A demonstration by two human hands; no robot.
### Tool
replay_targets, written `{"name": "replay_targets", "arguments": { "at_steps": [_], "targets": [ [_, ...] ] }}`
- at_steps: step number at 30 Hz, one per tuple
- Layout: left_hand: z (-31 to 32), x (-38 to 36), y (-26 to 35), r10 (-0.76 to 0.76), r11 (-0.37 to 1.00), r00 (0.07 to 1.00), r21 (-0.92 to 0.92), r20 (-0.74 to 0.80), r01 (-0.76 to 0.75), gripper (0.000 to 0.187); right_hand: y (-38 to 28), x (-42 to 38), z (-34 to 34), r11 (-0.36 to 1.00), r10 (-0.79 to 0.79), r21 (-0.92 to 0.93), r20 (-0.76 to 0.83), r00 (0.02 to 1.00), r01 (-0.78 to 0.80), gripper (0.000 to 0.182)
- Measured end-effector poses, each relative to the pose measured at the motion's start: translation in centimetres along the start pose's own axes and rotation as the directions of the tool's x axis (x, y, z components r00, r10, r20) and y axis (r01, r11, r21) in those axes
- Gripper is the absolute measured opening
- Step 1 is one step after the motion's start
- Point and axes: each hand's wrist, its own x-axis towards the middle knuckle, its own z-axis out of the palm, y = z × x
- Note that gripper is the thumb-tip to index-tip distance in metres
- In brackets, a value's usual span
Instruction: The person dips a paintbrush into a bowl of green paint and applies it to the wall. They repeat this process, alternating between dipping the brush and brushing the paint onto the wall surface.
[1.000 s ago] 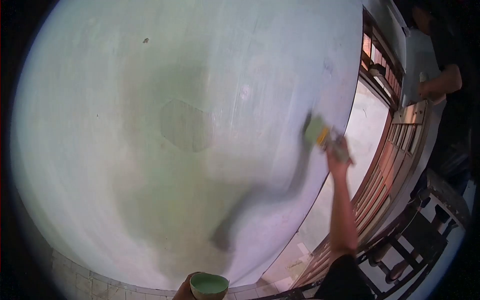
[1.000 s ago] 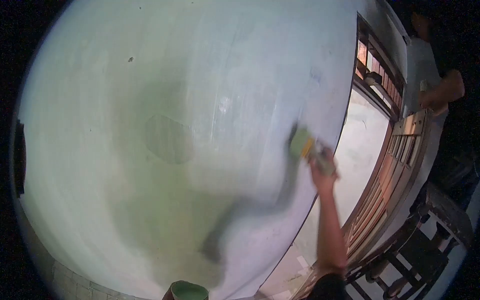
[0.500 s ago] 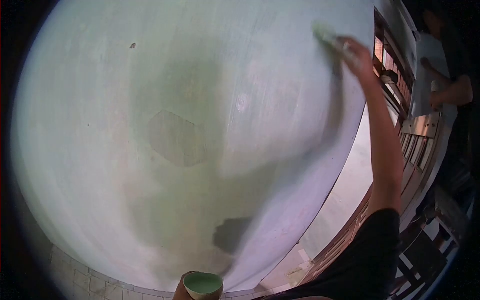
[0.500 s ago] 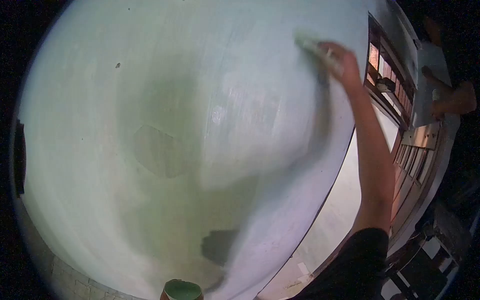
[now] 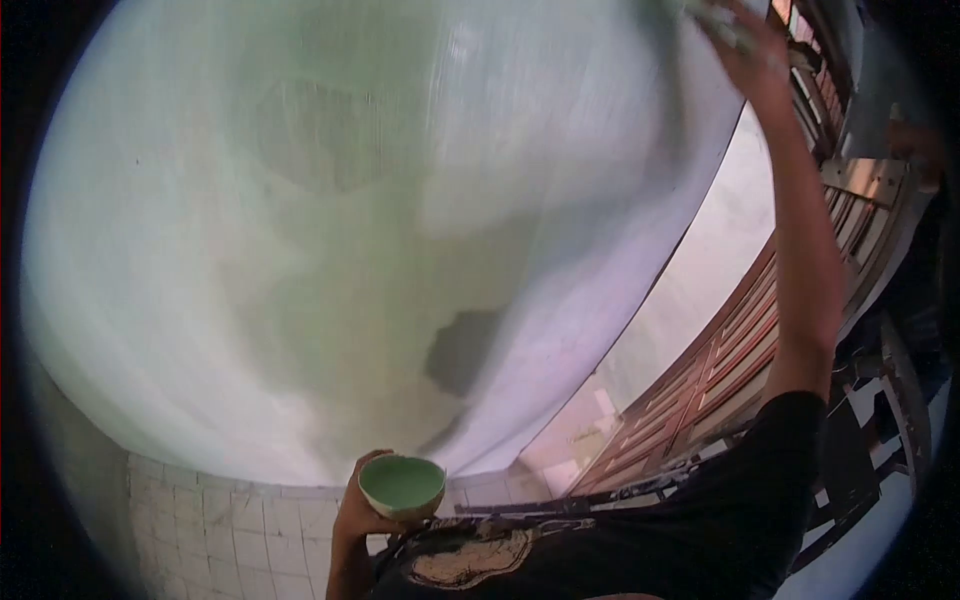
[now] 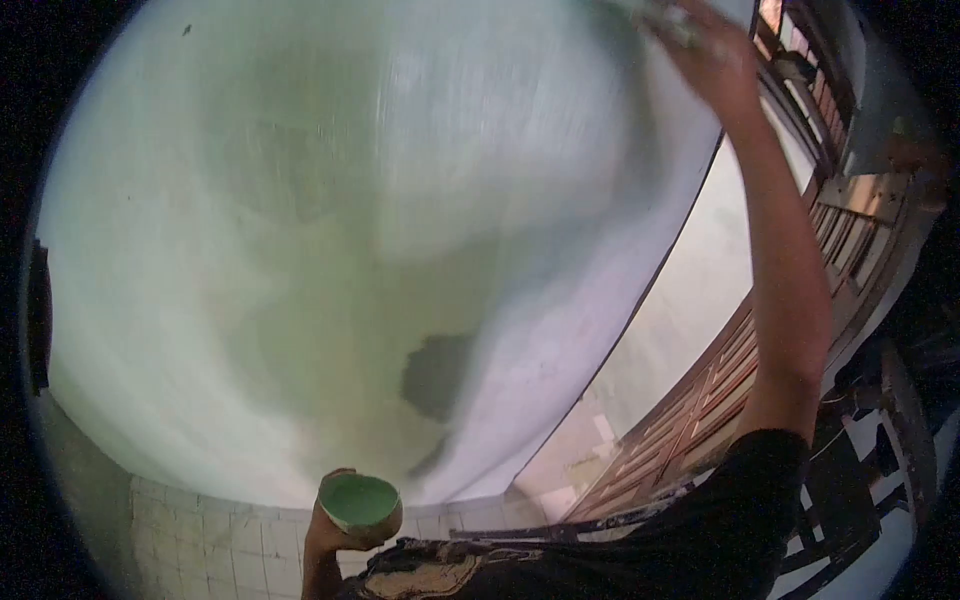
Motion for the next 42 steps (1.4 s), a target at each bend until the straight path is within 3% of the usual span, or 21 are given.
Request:
{"name": "replay_targets", "arguments": {
  "at_steps": [2, 3, 4, 5, 9, 10, 11, 12, 13, 16, 18, 20, 21, 22, 24, 28, 30, 35, 38, 40, 42],
  "targets": [
    [0.8, -0.1, 0.5, -0.030, 0.998, 0.999, -0.055, -0.030, 0.028, 0.112, -5.7, 3.2, -0.6, 0.984, 0.098, 0.158, -0.060, 0.993, -0.087, 0.003],
    [1.2, -0.1, 0.8, -0.036, 0.993, 0.998, -0.115, -0.053, 0.029, 0.112, -5.5, 1.7, 0.5, 0.985, -0.049, -0.162, 0.034, 0.998, 0.054, 0.009],
    [1.1, -0.3, 0.6, -0.061, 0.992, 0.997, -0.111, -0.054, 0.054, 0.112, -5.4, -0.5, 2.3, 1.000, 0.007, 0.001, 0.121, 0.993, -0.008, 0.037],
    [0.9, -0.6, 0.1, -0.020, 0.995, 0.999, -0.102, -0.037, 0.016, 0.111, -6.7, -5.0, 3.2, 0.978, 0.114, 0.157, 0.156, 0.981, -0.139, 0.030],
    [-0.4, -2.1, -1.0, 0.078, 0.997, 0.997, -0.003, 0.021, -0.078, 0.110, -19.6, -18.9, 3.8, 0.981, -0.124, 0.190, 0.440, 0.890, 0.043, 0.027],
    [-0.7, -2.5, -1.2, 0.116, 0.993, 0.992, 0.022, 0.055, -0.117, 0.110, -23.2, -23.1, 4.2, 0.948, -0.026, 0.243, 0.703, 0.711, -0.206, 0.024],
    [-1.3, -3.0, -1.6, 0.121, 0.986, 0.988, 0.099, 0.095, -0.130, 0.111, -26.3, -28.2, 4.6, 0.777, 0.017, 0.482, 0.626, 0.780, -0.404, 0.025],
    [-1.6, -3.4, -1.0, 0.101, 0.988, 0.989, 0.108, 0.110, -0.113, 0.111, -28.5, -28.4, 2.8, 0.909, -0.262, 0.413, 0.670, 0.694, -0.056, 0.020],
    [-1.5, -3.6, -0.4, 0.113, 0.992, 0.989, 0.043, 0.095, -0.117, 0.110, -30.1, -30.0, 2.2, 0.876, -0.318, 0.480, 0.654, 0.687, -0.051, 0.019],
    [-1.8, -3.9, 0.5, 0.130, 0.991, 0.988, -0.034, 0.079, -0.128, 0.109, -31.3, -33.7, 2.0, 0.752, -0.072, 0.568, 0.576, 0.814, -0.335, 0.016],
    [-2.0, -4.3, 0.7, 0.120, 0.992, 0.989, -0.054, 0.090, -0.115, 0.108, -31.4, -30.4, 0.9, 0.473, 0.468, 0.332, 0.689, 0.553, -0.816, 0.011],
    [-2.3, -4.9, 1.0, 0.092, 0.996, 0.993, -0.011, 0.078, -0.091, 0.107, -28.6, -28.4, 2.4, 0.754, 0.547, 0.349, 0.133, 0.826, -0.556, 0.020],
    [-2.5, -5.1, 1.2, 0.077, 0.997, 0.992, -0.003, 0.100, -0.077, 0.107, -28.4, -24.8, 1.9, 0.357, 0.824, 0.625, 0.140, 0.549, -0.695, 0.025],
    [-2.7, -5.5, 1.2, 0.060, 0.998, 0.992, -0.038, 0.112, -0.056, 0.107, -28.9, -21.6, 1.9, -0.097, 0.947, 0.805, 0.256, 0.195, -0.585, 0.031],
    [-3.0, -6.4, 1.4, 0.032, 0.998, 0.990, -0.067, 0.141, -0.022, 0.107, -29.0, -20.9, 3.6, -0.202, 0.958, 0.872, 0.270, 0.094, -0.446, 0.037],
    [-5.2, -8.9, 1.3, 0.063, 0.984, 0.985, -0.172, 0.158, -0.035, 0.105, -39.8, -27.8, 8.2, -0.232, 0.971, 0.788, 0.159, -0.176, -0.570, 0.026],
    [-6.1, -10.0, 1.4, 0.054, 0.969, 0.987, -0.248, 0.150, -0.015, 0.104, -45.2, -30.7, 7.6, -0.559, 0.806, 0.719, 0.357, -0.472, -0.413, 0.025],
    [-9.6, -11.5, 1.7, 0.073, 0.995, 0.972, -0.086, 0.222, -0.055, 0.105, -50.6, -37.6, 6.0, -0.716, 0.632, 0.567, 0.279, -0.723, -0.407, 0.020],
    [-10.8, -12.0, 2.2, 0.009, 0.985, 0.978, -0.170, 0.209, 0.027, 0.110, -49.9, -39.2, 8.2, -0.699, 0.713, 0.466, 0.401, -0.574, -0.542, 0.021],
    [-11.3, -11.4, 2.2, 0.014, 0.976, 0.970, -0.215, 0.243, 0.040, 0.107, -46.8, -35.5, 10.2, -0.611, 0.790, 0.282, 0.157, -0.593, -0.739, 0.019],
    [-11.7, -10.1, 2.0, 0.021, 0.963, 0.964, -0.263, 0.266, 0.051, 0.104, -42.9, -28.6, 10.1, -0.649, 0.722, 0.532, 0.205, -0.661, -0.543, 0.019]
  ]
}}
